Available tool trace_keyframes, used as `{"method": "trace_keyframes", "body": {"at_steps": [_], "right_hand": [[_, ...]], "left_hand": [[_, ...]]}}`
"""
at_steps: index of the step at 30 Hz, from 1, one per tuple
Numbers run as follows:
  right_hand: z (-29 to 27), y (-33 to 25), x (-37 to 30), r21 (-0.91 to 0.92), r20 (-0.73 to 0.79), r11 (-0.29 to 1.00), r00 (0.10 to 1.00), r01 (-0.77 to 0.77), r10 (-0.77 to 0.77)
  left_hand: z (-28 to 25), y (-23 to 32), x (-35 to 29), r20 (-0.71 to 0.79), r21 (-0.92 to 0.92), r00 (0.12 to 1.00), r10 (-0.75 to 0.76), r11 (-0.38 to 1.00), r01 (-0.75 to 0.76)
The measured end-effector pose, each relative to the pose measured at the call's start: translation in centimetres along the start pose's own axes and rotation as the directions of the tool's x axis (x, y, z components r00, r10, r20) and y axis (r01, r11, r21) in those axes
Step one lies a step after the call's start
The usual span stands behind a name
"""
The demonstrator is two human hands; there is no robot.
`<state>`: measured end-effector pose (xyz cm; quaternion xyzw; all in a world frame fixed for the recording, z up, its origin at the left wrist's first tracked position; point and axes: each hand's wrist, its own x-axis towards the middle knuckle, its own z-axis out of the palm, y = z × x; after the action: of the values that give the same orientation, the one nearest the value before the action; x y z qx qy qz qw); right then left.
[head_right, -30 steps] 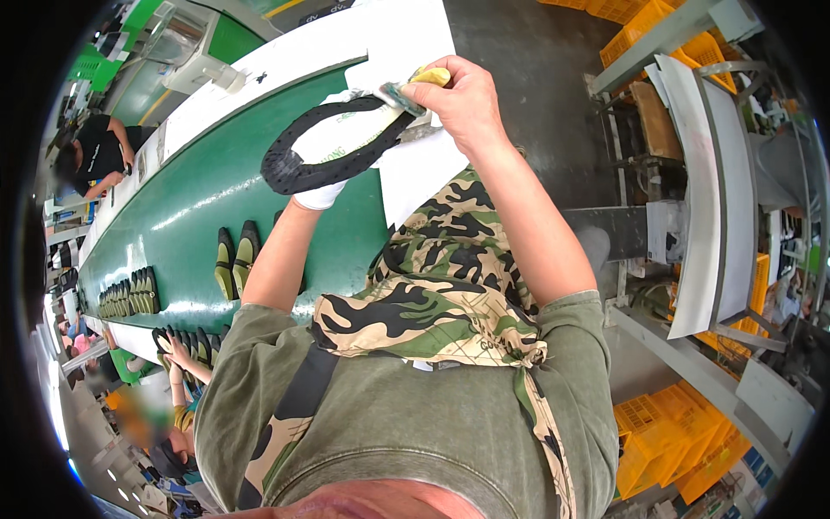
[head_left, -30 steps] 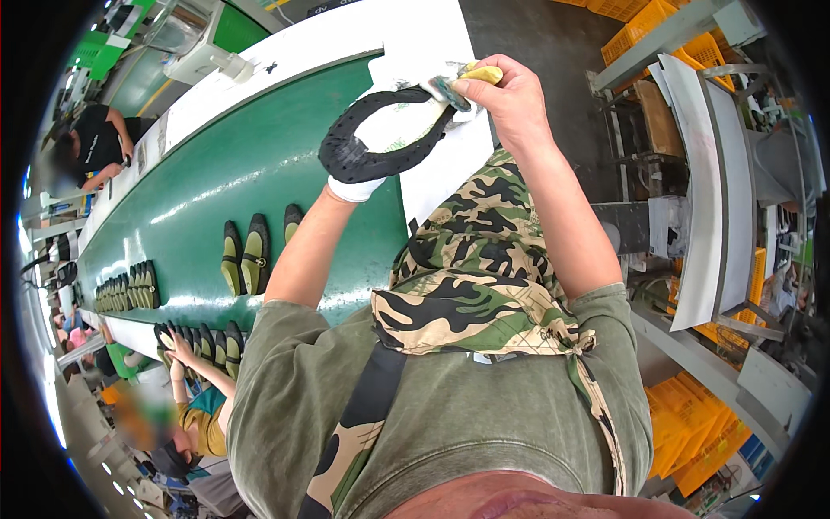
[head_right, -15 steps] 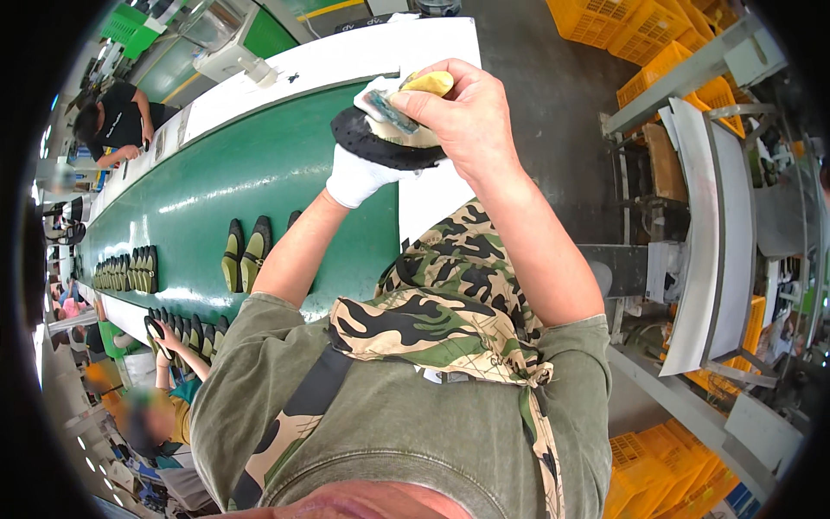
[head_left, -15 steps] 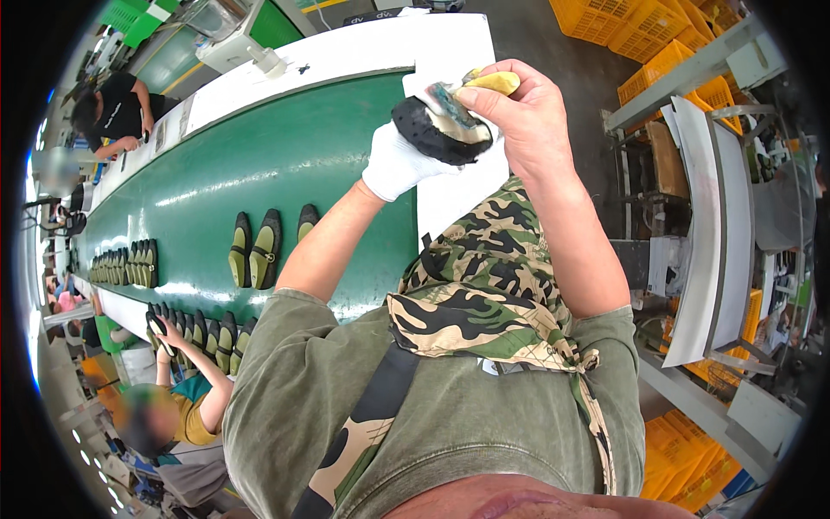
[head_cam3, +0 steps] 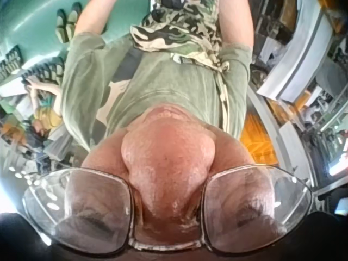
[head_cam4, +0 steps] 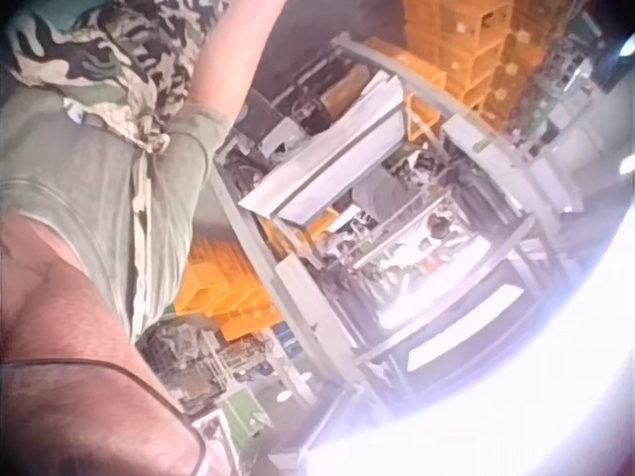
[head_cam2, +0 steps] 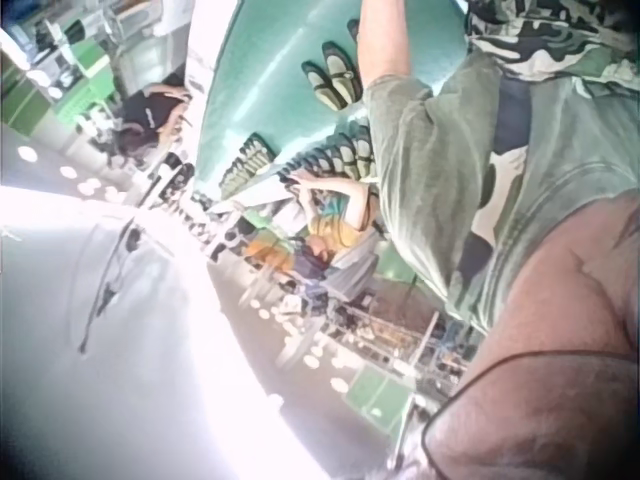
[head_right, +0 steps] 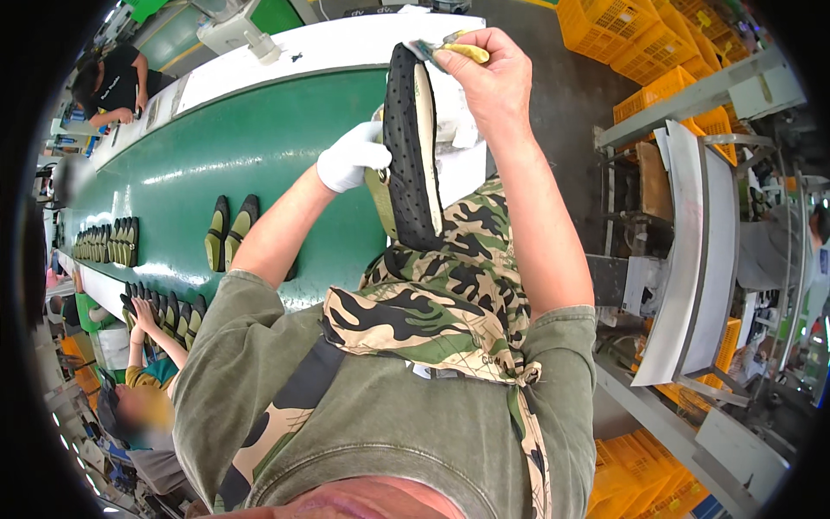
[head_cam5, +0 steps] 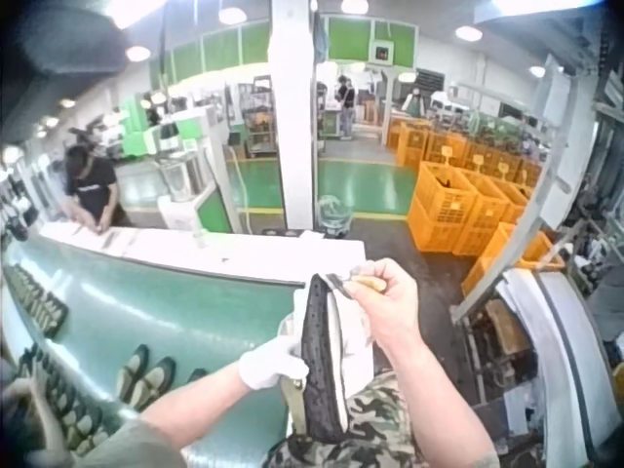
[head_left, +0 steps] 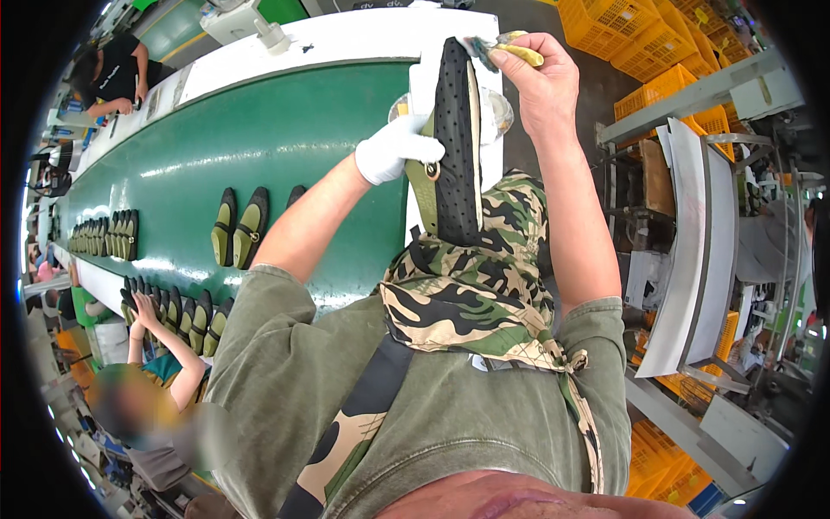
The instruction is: Apply glue to the edges and sole of shoe components using a brush and a glue container on an assembly line.
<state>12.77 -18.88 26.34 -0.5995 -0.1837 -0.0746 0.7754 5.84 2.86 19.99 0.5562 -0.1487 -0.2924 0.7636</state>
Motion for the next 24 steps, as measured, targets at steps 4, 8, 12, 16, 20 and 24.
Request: {"method": "trace_keyframes", "body": {"at_steps": [4, 8, 12, 16, 20, 24], "right_hand": [[-1.2, 1.7, -0.6, -0.002, -0.054, 0.998, 0.996, 0.069, -0.069], [-1.9, 2.1, -2.8, -0.003, -0.017, 0.998, 0.998, 0.062, -0.063], [-3.3, 1.6, -5.4, -0.126, 0.026, 0.990, 0.998, -0.059, 0.063], [-4.8, 0.4, -8.1, -0.042, 0.151, 0.990, 0.979, -0.134, 0.139], [-7.4, -0.1, -10.2, -0.118, 0.174, 0.986, 0.976, -0.113, 0.133], [-10.4, -0.7, -11.9, -0.114, 0.202, 0.989, 0.972, -0.095, 0.117]], "left_hand": [[0.1, -0.1, 0.5, -0.013, -0.080, 0.999, -0.046, 0.996, 0.045], [-0.3, -1.8, 1.3, -0.065, -0.292, 0.997, -0.032, 0.956, 0.011], [-0.9, -2.9, 2.2, -0.090, -0.404, 0.987, -0.137, 0.910, 0.089], [0.2, -2.4, 4.2, -0.194, -0.467, 0.977, -0.092, 0.884, -0.010], [0.3, -2.9, 6.5, -0.188, -0.509, 0.979, -0.075, 0.860, -0.033], [0.6, -3.4, 8.6, -0.234, -0.393, 0.972, -0.033, 0.917, -0.063]]}}
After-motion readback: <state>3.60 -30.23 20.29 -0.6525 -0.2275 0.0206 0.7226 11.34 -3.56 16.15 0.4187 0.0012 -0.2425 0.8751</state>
